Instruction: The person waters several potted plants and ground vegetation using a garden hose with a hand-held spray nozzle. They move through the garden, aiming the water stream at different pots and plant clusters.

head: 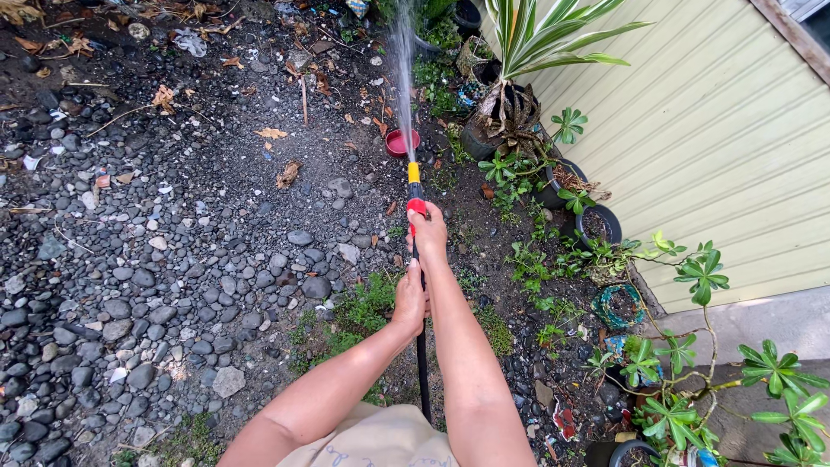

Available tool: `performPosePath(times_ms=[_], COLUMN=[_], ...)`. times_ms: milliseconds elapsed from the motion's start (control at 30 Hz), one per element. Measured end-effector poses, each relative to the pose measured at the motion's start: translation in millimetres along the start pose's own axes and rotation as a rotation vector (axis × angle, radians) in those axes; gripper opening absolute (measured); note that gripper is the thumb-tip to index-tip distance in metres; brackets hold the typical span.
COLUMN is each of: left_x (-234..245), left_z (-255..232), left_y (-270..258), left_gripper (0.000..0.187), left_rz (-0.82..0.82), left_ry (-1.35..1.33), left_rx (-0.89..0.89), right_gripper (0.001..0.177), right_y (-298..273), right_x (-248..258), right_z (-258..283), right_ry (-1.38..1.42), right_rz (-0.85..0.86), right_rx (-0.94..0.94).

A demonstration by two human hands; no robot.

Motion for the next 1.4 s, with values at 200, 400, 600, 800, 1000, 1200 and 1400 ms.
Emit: performPosePath(times_ms=[200, 400, 600, 800, 1000, 1200, 1400], left_x=[0.4, -1.5, -7.7, -10.0, -9.4, -21.7, -27.4], left_z=[-4.0, -4.8, -6.7, -8.7, -6.1, -6.3, -18.1], left_y=[-5.7, -1.9, 1.9, 2.5, 1.7, -7.3, -17.1], left_gripper=[0.052, 0.053, 0.052, 0.051, 0.052, 0.046, 0.043], left_rz=[-0.030, 0.046, 0.047, 0.041, 0.097, 0.156, 0.162], left_ry=[0.020, 0.004, 0.026, 0.036, 0.033, 0.016, 0.070], left_rx=[-0.021, -0.020, -0.011, -0.009, 0.011, -0.011, 0.043], right_gripper=[0.039, 0.037, 0.036, 0.037, 0.035, 0.029, 0.031], right_y=[-6.5, -3.5, 0.7, 8.4, 8.9, 0.0, -5.1], right_x=[-4.7, 2.4, 9.2, 13.3, 20.5, 36.5, 36.9], right_z=[3.1, 6.1, 9.7, 5.8, 8.0, 28.5, 38.6], right_ry=[0.076, 0.097, 0.149, 0.191, 0.172, 0.215, 0.178], right_rz=[0.058, -0.060, -0.083, -0.098, -0.125, 0.033, -0.056], right_rx=[-0.024, 0.059, 0.034, 0.019, -0.036, 0.011, -0.020])
Point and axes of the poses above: each hand's wrist, its own y-axis towards the middle knuckle, its own x-axis out of the back of the hand, z = x × y, the point moved 1 cm from there along y, towards the middle knuckle, and after that the axes turned 10 degrees about y, right-handed, at the moved point
